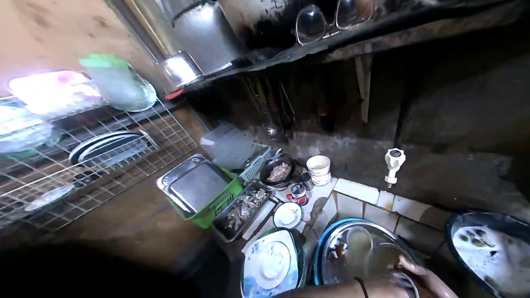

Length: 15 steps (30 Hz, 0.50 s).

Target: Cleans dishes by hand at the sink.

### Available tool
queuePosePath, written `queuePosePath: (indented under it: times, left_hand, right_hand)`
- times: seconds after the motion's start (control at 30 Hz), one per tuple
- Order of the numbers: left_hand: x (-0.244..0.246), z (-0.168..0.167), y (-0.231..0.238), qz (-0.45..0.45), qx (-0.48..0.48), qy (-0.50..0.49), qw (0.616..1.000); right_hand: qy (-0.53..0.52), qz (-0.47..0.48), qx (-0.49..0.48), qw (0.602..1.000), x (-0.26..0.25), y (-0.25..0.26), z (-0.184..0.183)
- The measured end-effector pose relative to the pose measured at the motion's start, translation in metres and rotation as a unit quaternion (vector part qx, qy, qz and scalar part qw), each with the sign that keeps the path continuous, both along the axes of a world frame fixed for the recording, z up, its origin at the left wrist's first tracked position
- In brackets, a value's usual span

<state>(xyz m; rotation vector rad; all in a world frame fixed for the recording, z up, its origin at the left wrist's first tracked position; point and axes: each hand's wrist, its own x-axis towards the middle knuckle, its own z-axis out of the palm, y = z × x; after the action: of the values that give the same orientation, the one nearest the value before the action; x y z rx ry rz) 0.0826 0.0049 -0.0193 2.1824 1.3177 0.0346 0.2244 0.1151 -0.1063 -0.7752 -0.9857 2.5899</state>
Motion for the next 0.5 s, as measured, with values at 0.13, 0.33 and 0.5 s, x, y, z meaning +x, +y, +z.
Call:
queuePosePath:
  times: [0.13, 0.33, 0.5]
  left_hand:
    - [0.012, 0.001, 0.009, 0.356, 0.028, -0.267, 0.895]
    - [0.041, 0.021, -0.009, 0.444, -0.189, -0.485, 0.730]
    - [0.002, 0.015, 0.005, 0.027, -0.041, 0.040, 0.998]
  right_hand:
    - [0.111, -0.254, 0.063, 0.959, 0.008, -0.026, 0.005]
    - [0.005, -0.182, 0.300, 0.936, 0.024, -0.034, 0.016]
    - [-0.081, 0.020, -0.021, 0.996, 0.009, -0.026, 0.018]
